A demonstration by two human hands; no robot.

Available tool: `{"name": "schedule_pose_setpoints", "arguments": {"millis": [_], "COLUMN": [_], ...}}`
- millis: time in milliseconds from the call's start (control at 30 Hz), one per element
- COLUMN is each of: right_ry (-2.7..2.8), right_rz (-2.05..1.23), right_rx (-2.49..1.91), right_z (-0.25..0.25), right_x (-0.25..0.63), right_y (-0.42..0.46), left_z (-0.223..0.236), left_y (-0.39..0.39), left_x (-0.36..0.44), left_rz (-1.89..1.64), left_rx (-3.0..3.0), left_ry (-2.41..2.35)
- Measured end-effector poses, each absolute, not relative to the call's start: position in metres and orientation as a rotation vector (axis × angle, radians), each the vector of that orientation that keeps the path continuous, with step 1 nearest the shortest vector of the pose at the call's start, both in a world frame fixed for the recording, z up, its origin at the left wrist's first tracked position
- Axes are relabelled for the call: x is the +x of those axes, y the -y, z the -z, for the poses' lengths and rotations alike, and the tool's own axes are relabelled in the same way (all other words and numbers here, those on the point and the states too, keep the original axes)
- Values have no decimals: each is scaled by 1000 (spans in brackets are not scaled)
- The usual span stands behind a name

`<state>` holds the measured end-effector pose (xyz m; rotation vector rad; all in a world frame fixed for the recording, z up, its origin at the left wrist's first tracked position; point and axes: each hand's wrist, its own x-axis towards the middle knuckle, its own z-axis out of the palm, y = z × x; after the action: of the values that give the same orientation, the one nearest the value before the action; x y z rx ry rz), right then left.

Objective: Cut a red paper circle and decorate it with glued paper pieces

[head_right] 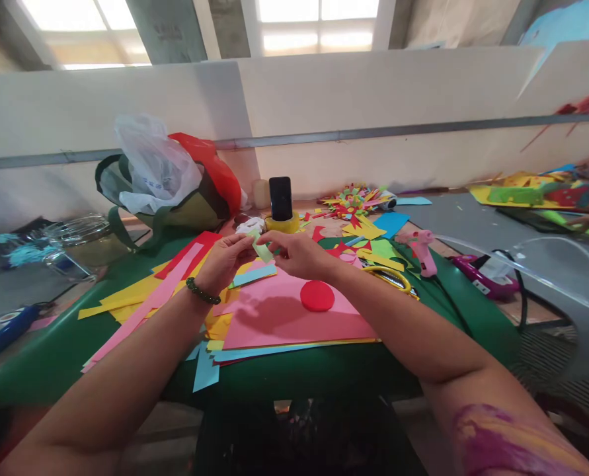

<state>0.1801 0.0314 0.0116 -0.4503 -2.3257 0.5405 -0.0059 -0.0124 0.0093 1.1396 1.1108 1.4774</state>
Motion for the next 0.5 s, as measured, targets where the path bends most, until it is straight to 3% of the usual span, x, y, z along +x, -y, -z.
{"name": "schedule_pose_setpoints", "arguments": {"millis": [133, 500], "right_ry": [2428, 1903], "right_rz": [-292, -519], "right_rx": [-473, -543], "right_z": [-10, -22], "right_x": [180, 184], "right_y": [-32, -46], "left_z": [-13, -12], "left_y": [10, 7], "left_x": [-9, -14], "left_rz": [-1490, -1539], "left_rx": [1103, 1197], "left_ry": [-1104, -1067]}}
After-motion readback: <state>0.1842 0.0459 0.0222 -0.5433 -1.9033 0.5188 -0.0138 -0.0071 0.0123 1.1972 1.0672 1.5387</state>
